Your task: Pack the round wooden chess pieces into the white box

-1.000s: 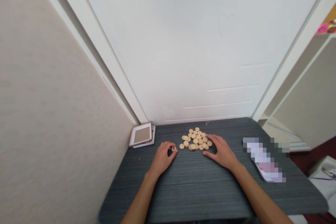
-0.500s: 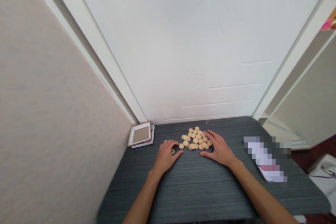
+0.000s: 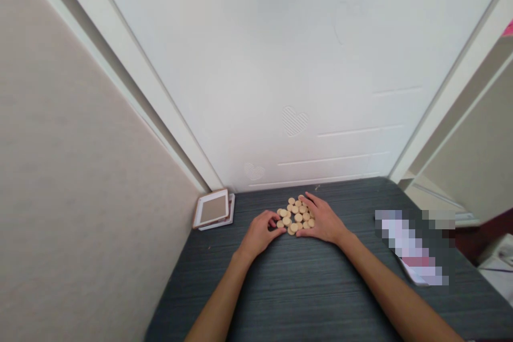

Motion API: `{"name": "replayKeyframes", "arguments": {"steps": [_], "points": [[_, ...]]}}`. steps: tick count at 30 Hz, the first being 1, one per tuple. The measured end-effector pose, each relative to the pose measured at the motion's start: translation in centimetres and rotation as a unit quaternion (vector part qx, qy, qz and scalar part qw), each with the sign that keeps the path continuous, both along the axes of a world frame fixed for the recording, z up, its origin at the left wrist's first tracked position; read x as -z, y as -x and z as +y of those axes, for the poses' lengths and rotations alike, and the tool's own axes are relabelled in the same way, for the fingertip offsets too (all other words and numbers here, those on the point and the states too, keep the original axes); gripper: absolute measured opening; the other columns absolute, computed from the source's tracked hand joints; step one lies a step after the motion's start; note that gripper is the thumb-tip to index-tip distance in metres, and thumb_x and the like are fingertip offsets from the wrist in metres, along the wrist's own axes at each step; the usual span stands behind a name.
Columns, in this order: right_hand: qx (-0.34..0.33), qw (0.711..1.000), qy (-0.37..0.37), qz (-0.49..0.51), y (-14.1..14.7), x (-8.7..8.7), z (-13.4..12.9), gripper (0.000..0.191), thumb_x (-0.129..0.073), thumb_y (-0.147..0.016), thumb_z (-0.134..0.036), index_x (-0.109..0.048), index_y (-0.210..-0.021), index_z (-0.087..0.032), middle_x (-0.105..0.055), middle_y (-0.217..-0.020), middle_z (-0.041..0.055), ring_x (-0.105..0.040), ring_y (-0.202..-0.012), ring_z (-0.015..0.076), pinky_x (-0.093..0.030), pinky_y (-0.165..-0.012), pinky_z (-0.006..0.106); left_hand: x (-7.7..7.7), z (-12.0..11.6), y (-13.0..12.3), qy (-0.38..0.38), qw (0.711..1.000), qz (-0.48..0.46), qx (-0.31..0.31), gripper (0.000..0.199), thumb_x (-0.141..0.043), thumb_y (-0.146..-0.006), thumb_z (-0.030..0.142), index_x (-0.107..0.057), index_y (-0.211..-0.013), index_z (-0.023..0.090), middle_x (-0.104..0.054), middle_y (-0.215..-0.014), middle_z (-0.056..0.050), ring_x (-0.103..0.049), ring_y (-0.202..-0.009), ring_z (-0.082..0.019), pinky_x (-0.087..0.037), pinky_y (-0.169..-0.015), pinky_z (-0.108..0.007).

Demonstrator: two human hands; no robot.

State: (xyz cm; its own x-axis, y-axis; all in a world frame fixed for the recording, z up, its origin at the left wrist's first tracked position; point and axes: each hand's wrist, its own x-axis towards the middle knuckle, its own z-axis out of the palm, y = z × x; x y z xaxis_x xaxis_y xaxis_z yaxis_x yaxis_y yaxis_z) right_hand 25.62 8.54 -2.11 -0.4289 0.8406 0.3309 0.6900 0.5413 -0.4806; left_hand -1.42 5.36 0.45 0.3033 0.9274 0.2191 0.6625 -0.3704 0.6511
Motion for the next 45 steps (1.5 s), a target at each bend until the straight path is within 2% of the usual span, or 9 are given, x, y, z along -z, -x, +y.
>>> {"name": "replayKeyframes", "arguments": {"steps": [7,11,15,23,29,32,37,41,45], "points": [[0.001,1.0,-0.008,0.005,0.1,0.1,0.2,0.115,-0.076,-0.063,-0.078,-0.036,-0.155,-0.023,-0.039,-0.157,0.0187,-0.041,-0.141,0.0388,-0.035,-0.115,0.054,-0.8,-0.7,-0.8,-0.003,0.999,0.0,0.035,0.038,-0.084,-0.072,0.033,-0.062,-0.102,0.024,-0.063,-0.1,-0.001,-0.061,-0.087,-0.018,-0.05,-0.078,-0.031],[-0.004,1.0,-0.015,0.0,0.1,0.2,0.2,0.114,-0.074,-0.064,-0.079,-0.036,-0.155,-0.022,-0.039,-0.157,0.0189,-0.041,-0.141,0.0383,-0.035,-0.116,0.053,-0.5,-1.1,-1.1,-0.01,1.0,0.003,0.011,0.043,-0.086,-0.069,0.036,-0.059,-0.1,0.024,-0.06,-0.099,0.0,-0.059,-0.086,-0.018,-0.049,-0.078,-0.031],[0.003,1.0,-0.014,-0.004,0.1,0.4,0.4,0.115,-0.074,-0.063,-0.08,-0.037,-0.154,-0.021,-0.039,-0.156,0.0191,-0.041,-0.141,0.039,-0.035,-0.116,0.054,0.0,-0.3,-1.3,-0.005,1.0,0.005,-0.014,0.036,-0.083,-0.073,0.038,-0.058,-0.094,0.022,-0.058,-0.094,0.0,-0.058,-0.082,-0.017,-0.047,-0.074,-0.03],[-0.002,1.0,-0.023,0.001,0.7,0.5,1.1,0.114,-0.075,-0.064,-0.078,-0.037,-0.155,-0.022,-0.042,-0.154,0.0183,-0.043,-0.139,0.0385,-0.036,-0.115,0.054,0.1,1.4,-0.9,-0.014,1.0,0.006,-0.002,0.034,-0.082,-0.074,0.041,-0.061,-0.093,0.022,-0.059,-0.09,0.0,-0.057,-0.078,-0.016,-0.046,-0.071,-0.029],[0.003,1.0,-0.029,0.007,0.9,0.8,1.6,0.109,-0.075,-0.066,-0.076,-0.039,-0.153,-0.023,-0.046,-0.152,0.0168,-0.046,-0.137,0.0377,-0.038,-0.114,0.053,0.1,2.2,-0.8,-0.024,1.0,0.011,-0.016,0.032,-0.08,-0.076,0.045,-0.061,-0.087,0.022,-0.06,-0.087,0.0,-0.057,-0.076,-0.017,-0.046,-0.069,-0.029],[0.012,0.999,-0.034,0.009,0.9,0.8,1.7,0.106,-0.074,-0.068,-0.075,-0.04,-0.152,-0.022,-0.048,-0.151,0.0167,-0.046,-0.137,0.037,-0.038,-0.114,0.053,-0.3,1.5,-0.6,-0.03,0.999,0.015,-0.016,0.033,-0.081,-0.075,0.045,-0.063,-0.09,0.022,-0.062,-0.091,-0.001,-0.059,-0.081,-0.018,-0.048,-0.073,-0.031],[0.014,0.999,-0.038,0.013,0.9,0.7,1.4,0.102,-0.073,-0.07,-0.074,-0.043,-0.15,-0.02,-0.049,-0.149,0.0167,-0.047,-0.137,0.0353,-0.038,-0.114,0.051,-0.9,-1.5,1.5,-0.048,0.998,0.042,-0.016,0.049,-0.085,-0.072,0.041,-0.064,-0.113,0.026,-0.064,-0.114,-0.005,-0.06,-0.105,-0.025,-0.05,-0.091,-0.039],[0.017,0.999,-0.036,0.021,0.9,0.7,1.3,0.1,-0.074,-0.069,-0.073,-0.044,-0.149,-0.022,-0.05,-0.148,0.0157,-0.047,-0.136,0.0348,-0.039,-0.113,0.052,-0.3,-3.3,3.3,-0.043,0.997,0.038,-0.054,0.04,-0.078,-0.08,0.04,-0.065,-0.116,0.025,-0.066,-0.111,-0.006,-0.062,-0.097,-0.024,-0.052,-0.089,-0.041],[0.018,0.999,-0.036,0.023,1.0,0.7,1.3,0.099,-0.074,-0.069,-0.072,-0.044,-0.149,-0.023,-0.05,-0.148,0.0151,-0.048,-0.136,0.0347,-0.039,-0.113,0.051,0.5,-3.1,3.9,-0.036,0.997,0.021,-0.07,0.03,-0.072,-0.085,0.039,-0.066,-0.11,0.024,-0.067,-0.104,-0.005,-0.064,-0.087,-0.021,-0.054,-0.085,-0.039]]}}
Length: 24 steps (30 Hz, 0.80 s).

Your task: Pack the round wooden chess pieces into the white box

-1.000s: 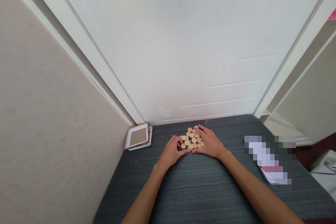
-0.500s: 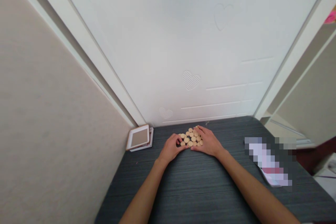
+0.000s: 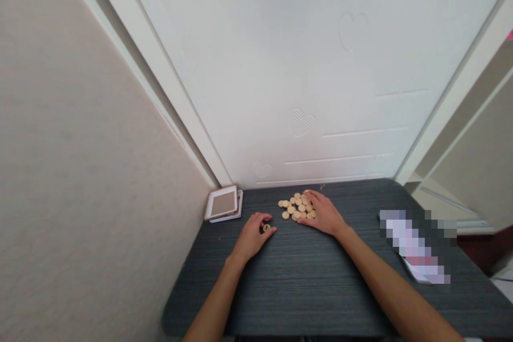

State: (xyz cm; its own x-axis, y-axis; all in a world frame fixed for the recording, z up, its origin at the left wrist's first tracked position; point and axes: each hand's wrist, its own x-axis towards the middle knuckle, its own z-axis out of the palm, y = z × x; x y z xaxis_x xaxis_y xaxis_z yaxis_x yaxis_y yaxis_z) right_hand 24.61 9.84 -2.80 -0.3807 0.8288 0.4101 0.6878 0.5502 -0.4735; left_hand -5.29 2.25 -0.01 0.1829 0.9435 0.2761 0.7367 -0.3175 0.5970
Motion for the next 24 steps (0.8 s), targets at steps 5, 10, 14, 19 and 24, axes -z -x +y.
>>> {"name": "replayKeyframes", "arguments": {"steps": [5,10,14,19,24], "points": [[0.004,1.0,-0.004,-0.013,0.1,-0.1,0.0,0.1,-0.074,-0.069,-0.074,-0.045,-0.149,-0.022,-0.05,-0.148,0.0158,-0.049,-0.135,0.0355,-0.04,-0.113,0.052,0.3,0.9,-0.6,-0.014,1.0,-0.004,-0.009,0.024,-0.071,-0.086,0.041,-0.068,-0.104,0.024,-0.068,-0.1,-0.005,-0.064,-0.088,-0.022,-0.054,-0.083,-0.039],[0.009,1.0,-0.014,-0.025,0.3,-0.1,0.2,0.1,-0.072,-0.069,-0.076,-0.045,-0.149,-0.02,-0.049,-0.148,0.017,-0.048,-0.135,0.0359,-0.039,-0.113,0.052,0.3,1.6,-2.2,-0.024,1.0,0.0,0.004,0.027,-0.073,-0.085,0.044,-0.068,-0.105,0.026,-0.069,-0.104,-0.005,-0.063,-0.095,-0.024,-0.052,-0.085,-0.04],[-0.001,0.999,-0.013,-0.033,0.8,-0.1,0.8,0.102,-0.072,-0.068,-0.077,-0.045,-0.149,-0.02,-0.049,-0.148,0.017,-0.048,-0.136,0.0362,-0.039,-0.113,0.052,0.4,2.4,-3.3,-0.028,1.0,0.002,0.012,0.021,-0.071,-0.087,0.044,-0.069,-0.097,0.026,-0.07,-0.098,-0.004,-0.062,-0.091,-0.024,-0.051,-0.083,-0.039],[-0.009,0.999,-0.009,-0.037,1.2,-0.2,1.6,0.104,-0.073,-0.067,-0.077,-0.045,-0.15,-0.02,-0.05,-0.148,0.0169,-0.048,-0.135,0.0366,-0.039,-0.114,0.052,0.9,3.3,-3.4,-0.032,0.999,0.001,0.015,0.018,-0.07,-0.088,0.042,-0.068,-0.095,0.025,-0.069,-0.094,-0.003,-0.061,-0.086,-0.022,-0.05,-0.082,-0.038],[-0.026,0.999,-0.021,-0.031,1.5,-0.3,2.2,0.102,-0.075,-0.067,-0.074,-0.046,-0.149,-0.02,-0.052,-0.146,0.0171,-0.05,-0.133,0.0367,-0.041,-0.112,0.052,1.3,4.3,-3.2,-0.039,0.999,-0.002,0.018,0.02,-0.071,-0.088,0.042,-0.067,-0.096,0.025,-0.068,-0.094,-0.002,-0.061,-0.086,-0.021,-0.05,-0.08,-0.036]]}}
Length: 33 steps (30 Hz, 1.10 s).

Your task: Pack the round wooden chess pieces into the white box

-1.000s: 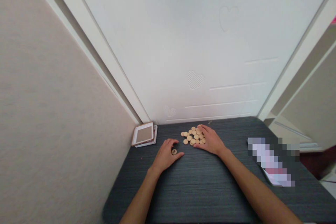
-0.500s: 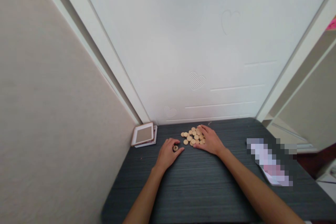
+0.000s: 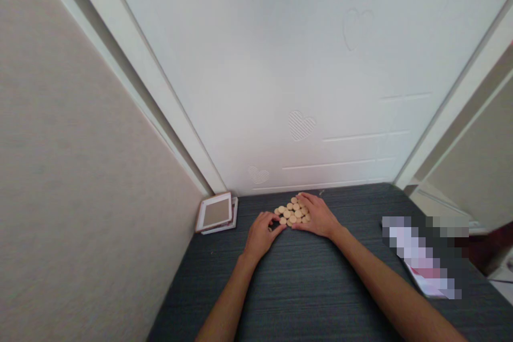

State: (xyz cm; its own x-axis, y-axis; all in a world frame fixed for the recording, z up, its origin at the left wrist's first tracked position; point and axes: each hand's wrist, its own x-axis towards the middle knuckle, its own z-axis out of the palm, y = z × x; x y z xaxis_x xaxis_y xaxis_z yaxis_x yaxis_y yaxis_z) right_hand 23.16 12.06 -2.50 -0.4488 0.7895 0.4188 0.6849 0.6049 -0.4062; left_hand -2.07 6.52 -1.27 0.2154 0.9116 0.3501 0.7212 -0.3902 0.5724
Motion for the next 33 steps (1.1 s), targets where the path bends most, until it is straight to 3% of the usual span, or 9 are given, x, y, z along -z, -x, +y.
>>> {"name": "replayKeyframes", "arguments": {"steps": [6,10,15,23,30,33], "points": [[-0.005,1.0,-0.015,0.021,0.0,0.0,0.2,0.101,-0.077,-0.066,-0.073,-0.047,-0.148,-0.021,-0.053,-0.144,0.0171,-0.051,-0.131,0.037,-0.042,-0.111,0.052,-0.2,0.1,0.3,-0.013,1.0,-0.003,0.007,0.025,-0.075,-0.084,0.042,-0.067,-0.1,0.024,-0.068,-0.095,-0.003,-0.063,-0.088,-0.021,-0.052,-0.081,-0.036],[0.017,0.999,-0.016,0.037,-0.7,0.0,-0.6,0.099,-0.076,-0.07,-0.071,-0.045,-0.149,-0.021,-0.051,-0.146,0.0176,-0.048,-0.134,0.0363,-0.042,-0.112,0.052,-0.4,-2.0,1.7,-0.037,0.999,0.003,-0.008,0.033,-0.078,-0.082,0.041,-0.065,-0.108,0.025,-0.068,-0.106,-0.005,-0.063,-0.1,-0.024,-0.052,-0.089,-0.04],[0.043,0.998,-0.008,0.037,-2.6,0.2,-2.6,0.095,-0.076,-0.071,-0.069,-0.045,-0.149,-0.024,-0.048,-0.148,0.0168,-0.047,-0.135,0.0366,-0.042,-0.111,0.054,0.1,-4.5,3.7,-0.039,0.998,0.002,-0.044,0.025,-0.073,-0.086,0.04,-0.067,-0.105,0.025,-0.07,-0.104,-0.005,-0.064,-0.1,-0.024,-0.053,-0.091,-0.041],[0.083,0.995,-0.014,0.052,-5.1,0.4,-5.8,0.082,-0.074,-0.079,-0.06,-0.045,-0.148,-0.026,-0.05,-0.146,0.0152,-0.049,-0.134,0.0338,-0.044,-0.111,0.052,0.6,-3.8,3.7,-0.043,0.997,-0.012,-0.065,0.02,-0.069,-0.088,0.04,-0.07,-0.1,0.025,-0.071,-0.096,-0.004,-0.066,-0.09,-0.023,-0.056,-0.084,-0.039],[0.088,0.994,-0.039,0.042,-5.1,0.8,-5.9,0.066,-0.068,-0.087,-0.049,-0.049,-0.145,-0.025,-0.059,-0.137,0.014,-0.055,-0.126,0.0325,-0.048,-0.106,0.052,0.5,-4.2,3.5,-0.047,0.997,0.003,-0.068,0.036,-0.069,-0.088,0.04,-0.066,-0.121,0.027,-0.07,-0.108,-0.006,-0.066,-0.094,-0.023,-0.056,-0.089,-0.042],[0.087,0.994,-0.045,0.043,-5.1,0.9,-5.8,0.061,-0.067,-0.088,-0.046,-0.051,-0.143,-0.025,-0.061,-0.134,0.0136,-0.057,-0.123,0.0321,-0.048,-0.105,0.051,0.4,-3.9,3.2,-0.042,0.997,0.012,-0.067,0.035,-0.067,-0.088,0.042,-0.067,-0.121,0.029,-0.07,-0.108,-0.005,-0.067,-0.096,-0.023,-0.055,-0.091,-0.041]]}}
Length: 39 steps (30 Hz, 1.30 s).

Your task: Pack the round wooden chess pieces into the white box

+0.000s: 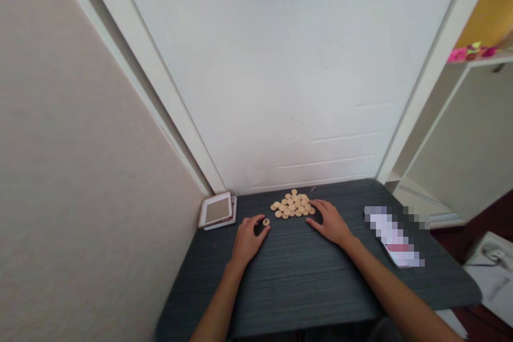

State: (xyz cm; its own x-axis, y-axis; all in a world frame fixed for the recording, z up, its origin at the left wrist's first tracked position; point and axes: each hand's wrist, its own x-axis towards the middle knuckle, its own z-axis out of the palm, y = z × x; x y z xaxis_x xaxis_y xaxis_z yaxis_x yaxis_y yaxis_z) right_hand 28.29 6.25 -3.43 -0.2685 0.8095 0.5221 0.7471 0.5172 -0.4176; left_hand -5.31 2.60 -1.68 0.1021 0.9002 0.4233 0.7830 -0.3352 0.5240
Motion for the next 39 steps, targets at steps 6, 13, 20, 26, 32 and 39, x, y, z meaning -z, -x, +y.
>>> {"name": "replayKeyframes", "arguments": {"steps": [6,13,20,26,32,39], "points": [[0.003,1.0,-0.01,0.01,0.1,-0.1,0.0,0.045,-0.062,-0.092,-0.035,-0.057,-0.135,-0.024,-0.066,-0.127,0.0115,-0.061,-0.118,0.0293,-0.051,-0.103,0.048,0.2,0.2,-0.2,0.004,1.0,0.005,-0.01,0.028,-0.063,-0.091,0.042,-0.07,-0.115,0.028,-0.071,-0.103,-0.005,-0.068,-0.095,-0.023,-0.056,-0.09,-0.041],[-0.008,1.0,-0.027,0.013,0.4,-0.3,-0.1,0.033,-0.055,-0.094,-0.024,-0.064,-0.126,-0.023,-0.068,-0.123,0.0109,-0.063,-0.114,0.028,-0.052,-0.101,0.048,-1.3,-1.8,-1.2,-0.026,1.0,0.006,0.0,0.038,-0.068,-0.088,0.036,-0.061,-0.124,0.026,-0.068,-0.118,-0.007,-0.063,-0.11,-0.027,-0.051,-0.099,-0.047],[-0.018,0.999,-0.025,0.01,0.6,-0.4,0.1,0.032,-0.059,-0.092,-0.025,-0.066,-0.123,-0.024,-0.067,-0.126,0.0114,-0.062,-0.116,0.029,-0.053,-0.099,0.049,-3.7,-4.8,-11.0,-0.004,0.965,0.069,0.252,0.014,-0.058,-0.095,0.029,-0.069,-0.104,0.029,-0.073,-0.103,-0.004,-0.066,-0.1,-0.024,-0.052,-0.094,-0.044],[-0.028,0.999,-0.016,0.004,0.4,-0.4,0.2,0.027,-0.06,-0.094,-0.027,-0.066,-0.119,-0.025,-0.07,-0.12,0.0096,-0.062,-0.117,0.0294,-0.051,-0.101,0.05,-4.0,-0.7,-9.5,-0.015,0.976,0.06,0.209,0.016,-0.054,-0.097,0.025,-0.069,-0.103,0.027,-0.073,-0.103,-0.005,-0.066,-0.1,-0.023,-0.051,-0.094,-0.043],[-0.033,0.999,0.0,0.003,0.4,-0.6,0.2,0.024,-0.058,-0.096,-0.027,-0.066,-0.118,-0.026,-0.072,-0.117,0.0082,-0.062,-0.117,0.0294,-0.05,-0.1,0.05,-3.3,2.6,-0.7,-0.001,0.997,0.008,0.083,0.02,-0.064,-0.091,0.036,-0.067,-0.107,0.024,-0.07,-0.105,-0.006,-0.064,-0.095,-0.023,-0.053,-0.088,-0.04],[-0.023,0.999,0.009,0.022,0.4,-1.0,-0.1,0.023,-0.056,-0.096,-0.03,-0.068,-0.116,-0.027,-0.073,-0.111,0.0086,-0.065,-0.109,0.0297,-0.051,-0.098,0.05,-2.2,1.6,1.2,0.05,0.993,0.017,0.108,0.017,-0.067,-0.089,0.038,-0.07,-0.102,0.028,-0.072,-0.101,-0.004,-0.064,-0.093,-0.023,-0.051,-0.086,-0.038]]}}
